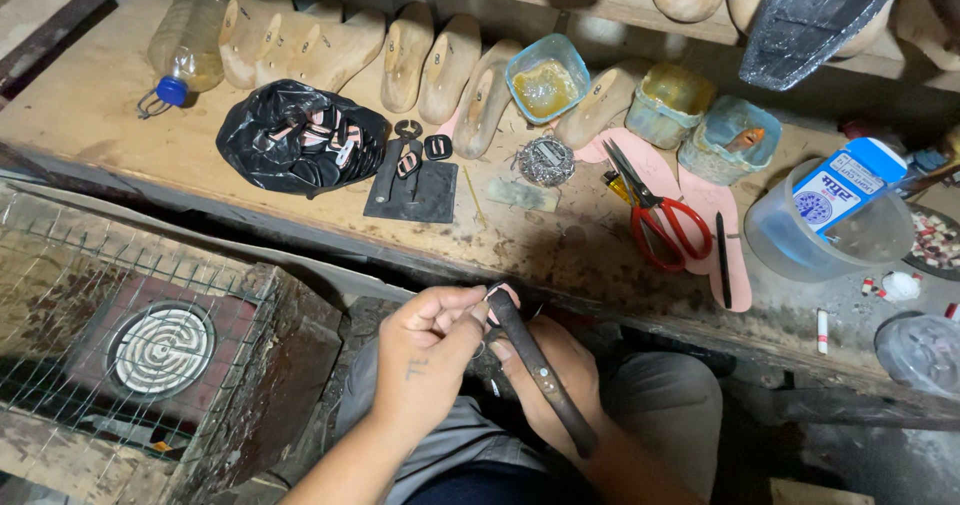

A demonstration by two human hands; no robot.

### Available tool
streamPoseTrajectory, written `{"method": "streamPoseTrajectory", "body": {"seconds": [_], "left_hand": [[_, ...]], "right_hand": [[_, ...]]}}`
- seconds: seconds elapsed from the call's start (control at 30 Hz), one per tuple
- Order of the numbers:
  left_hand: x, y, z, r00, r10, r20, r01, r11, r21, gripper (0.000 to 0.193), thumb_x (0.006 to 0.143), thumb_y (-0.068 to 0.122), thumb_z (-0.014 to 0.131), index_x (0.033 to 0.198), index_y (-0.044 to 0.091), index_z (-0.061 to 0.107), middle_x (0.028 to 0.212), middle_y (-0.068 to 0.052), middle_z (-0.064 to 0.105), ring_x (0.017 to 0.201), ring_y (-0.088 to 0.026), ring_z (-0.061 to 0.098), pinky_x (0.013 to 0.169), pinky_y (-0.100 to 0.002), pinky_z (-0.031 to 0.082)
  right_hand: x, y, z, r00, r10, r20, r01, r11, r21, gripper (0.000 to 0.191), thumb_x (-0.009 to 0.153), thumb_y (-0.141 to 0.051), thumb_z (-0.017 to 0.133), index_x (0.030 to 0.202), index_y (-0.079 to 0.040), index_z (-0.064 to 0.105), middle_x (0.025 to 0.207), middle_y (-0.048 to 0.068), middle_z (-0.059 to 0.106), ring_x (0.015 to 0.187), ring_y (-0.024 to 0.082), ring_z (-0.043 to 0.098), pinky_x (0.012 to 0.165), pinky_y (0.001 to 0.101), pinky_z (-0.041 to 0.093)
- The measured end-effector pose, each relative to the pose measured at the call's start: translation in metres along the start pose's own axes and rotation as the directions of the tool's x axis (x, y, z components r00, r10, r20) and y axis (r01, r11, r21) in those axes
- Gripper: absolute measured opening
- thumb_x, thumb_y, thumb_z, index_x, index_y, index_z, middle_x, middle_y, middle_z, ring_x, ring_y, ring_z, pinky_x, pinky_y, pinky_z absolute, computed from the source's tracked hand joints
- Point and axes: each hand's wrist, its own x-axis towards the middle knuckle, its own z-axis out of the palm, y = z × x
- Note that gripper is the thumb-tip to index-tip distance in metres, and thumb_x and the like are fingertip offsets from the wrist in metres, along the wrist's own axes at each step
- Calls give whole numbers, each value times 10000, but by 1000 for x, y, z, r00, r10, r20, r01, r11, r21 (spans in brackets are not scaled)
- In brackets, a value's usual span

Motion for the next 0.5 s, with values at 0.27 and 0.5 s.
{"method": "streamPoseTrajectory", "body": {"seconds": [0.27, 0.5], "left_hand": [[-4, -9, -2, 959, 282, 39, -282, 920, 273, 138, 932, -58, 660, 1060, -53, 712, 1049, -98, 732, 876, -90, 691, 783, -228, 559], [39, -25, -13, 989, 133, 57, -144, 881, 451, 193, 915, -19, 584, 1053, 5, 717, 901, -111, 753, 784, -158, 694, 706, -278, 559]], "right_hand": [[-10, 8, 11, 974, 224, -25, -197, 903, 383, 180, 935, -149, 696, 1055, -15, 708, 772, 33, 656, 670, 132, 585, 615, 303, 483], [31, 22, -8, 874, 451, 182, -468, 881, 68, 287, 962, -321, 659, 975, -41, 719, 682, 91, 653, 607, 182, 608, 593, 334, 492]]}}
